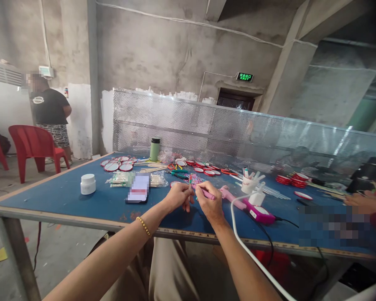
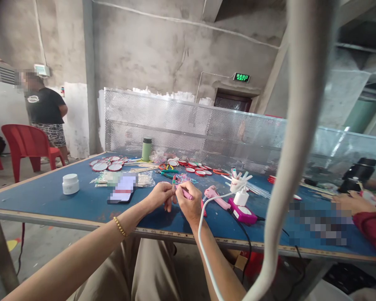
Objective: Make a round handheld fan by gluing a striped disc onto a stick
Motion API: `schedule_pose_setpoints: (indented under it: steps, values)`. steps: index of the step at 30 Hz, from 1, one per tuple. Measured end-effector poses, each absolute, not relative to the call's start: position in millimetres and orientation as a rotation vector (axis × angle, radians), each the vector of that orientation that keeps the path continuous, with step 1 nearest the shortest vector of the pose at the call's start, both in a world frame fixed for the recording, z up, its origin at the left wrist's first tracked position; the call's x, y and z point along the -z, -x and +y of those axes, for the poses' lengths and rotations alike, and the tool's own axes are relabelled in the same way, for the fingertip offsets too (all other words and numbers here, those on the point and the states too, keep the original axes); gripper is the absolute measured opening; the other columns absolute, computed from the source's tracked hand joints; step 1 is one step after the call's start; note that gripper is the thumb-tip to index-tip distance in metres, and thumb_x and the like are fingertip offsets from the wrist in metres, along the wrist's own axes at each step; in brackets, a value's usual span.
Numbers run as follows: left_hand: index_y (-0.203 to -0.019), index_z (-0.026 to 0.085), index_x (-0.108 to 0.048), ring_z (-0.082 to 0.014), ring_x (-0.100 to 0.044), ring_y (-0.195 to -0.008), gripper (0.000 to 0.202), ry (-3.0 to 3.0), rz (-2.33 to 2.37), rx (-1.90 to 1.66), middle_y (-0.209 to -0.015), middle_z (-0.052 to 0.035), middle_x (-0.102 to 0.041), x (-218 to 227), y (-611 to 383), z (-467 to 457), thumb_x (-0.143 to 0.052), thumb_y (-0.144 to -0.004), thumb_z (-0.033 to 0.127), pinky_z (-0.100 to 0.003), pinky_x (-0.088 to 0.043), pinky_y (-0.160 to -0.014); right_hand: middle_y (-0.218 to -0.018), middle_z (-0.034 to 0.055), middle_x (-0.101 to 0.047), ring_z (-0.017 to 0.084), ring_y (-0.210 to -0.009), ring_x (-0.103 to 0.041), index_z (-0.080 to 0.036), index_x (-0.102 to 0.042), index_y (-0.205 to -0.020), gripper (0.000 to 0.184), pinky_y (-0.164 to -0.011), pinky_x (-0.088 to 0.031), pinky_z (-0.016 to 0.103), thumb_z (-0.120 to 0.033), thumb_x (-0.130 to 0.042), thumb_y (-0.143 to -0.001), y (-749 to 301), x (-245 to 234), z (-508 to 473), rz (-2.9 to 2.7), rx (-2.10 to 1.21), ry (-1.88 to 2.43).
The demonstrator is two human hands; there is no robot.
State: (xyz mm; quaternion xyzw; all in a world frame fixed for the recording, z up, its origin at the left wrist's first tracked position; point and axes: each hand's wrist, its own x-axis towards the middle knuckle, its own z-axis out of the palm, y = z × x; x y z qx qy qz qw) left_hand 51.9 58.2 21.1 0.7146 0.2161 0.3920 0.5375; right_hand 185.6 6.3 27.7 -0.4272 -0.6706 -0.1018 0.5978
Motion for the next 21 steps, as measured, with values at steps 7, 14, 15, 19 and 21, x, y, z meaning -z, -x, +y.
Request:
schedule_pose_setpoints:
  steps: [7, 14, 15, 19, 21]
  values:
    - [-0.072, 0.014, -0.053, -0.0122, -0.056, -0.032, 0.029, -1.693, 0.523, -0.928, -0.045, 0.0025, -0.057, -21.9, -52.0, 57.2, -0.049, -0.095, 0.030, -0.018, -0.040, -0.032, -0.065, -0.0013, -0.064, 0.013, -0.056, -0.060, -0.021, -0.060, -0.074, 0.013, -0.053, -0.046, 0.022, -0.025, -0.057, -0.087, -186.3, -26.6, 6.9, -1.546, 0.193, 0.987]
    - [-0.072, 0.014, -0.054, -0.0120, -0.056, -0.032, 0.029, -1.696, 0.517, -0.932, -0.044, 0.0027, -0.056, -21.8, -51.9, 57.4, -0.047, -0.096, 0.027, -0.018, -0.040, -0.032, -0.061, -0.0024, -0.061, 0.012, -0.054, -0.058, -0.021, -0.059, -0.071, 0.015, -0.055, -0.045, 0.023, -0.024, -0.058, -0.087, -185.3, -27.7, 5.2, -1.563, 0.212, 0.979]
    - [-0.072, 0.014, -0.054, -0.0119, -0.056, -0.032, 0.029, -1.695, 0.518, -0.931, -0.044, 0.0027, -0.056, -21.6, -51.9, 57.6, -0.047, -0.096, 0.028, -0.018, -0.040, -0.032, -0.061, -0.0024, -0.061, 0.012, -0.054, -0.058, -0.021, -0.059, -0.071, 0.016, -0.055, -0.045, 0.023, -0.024, -0.058, -0.087, -185.2, -27.8, 4.9, -1.562, 0.218, 0.978]
    - [-0.072, 0.014, -0.054, -0.0115, -0.055, -0.032, 0.030, -1.698, 0.517, -0.930, -0.044, 0.0023, -0.057, -20.5, -51.9, 58.6, -0.048, -0.096, 0.031, -0.018, -0.040, -0.033, -0.062, -0.0020, -0.062, 0.013, -0.054, -0.059, -0.021, -0.060, -0.073, 0.015, -0.054, -0.045, 0.023, -0.025, -0.058, -0.087, -185.0, -27.9, 5.0, -1.556, 0.203, 0.976]
    - [-0.072, 0.014, -0.054, -0.0116, -0.056, -0.032, 0.030, -1.701, 0.514, -0.934, -0.044, 0.0024, -0.056, -20.3, -51.7, 58.9, -0.047, -0.096, 0.030, -0.018, -0.040, -0.033, -0.062, -0.0023, -0.062, 0.013, -0.054, -0.058, -0.021, -0.060, -0.073, 0.015, -0.054, -0.045, 0.023, -0.025, -0.057, -0.087, -185.1, -27.9, 5.6, -1.558, 0.191, 0.973]
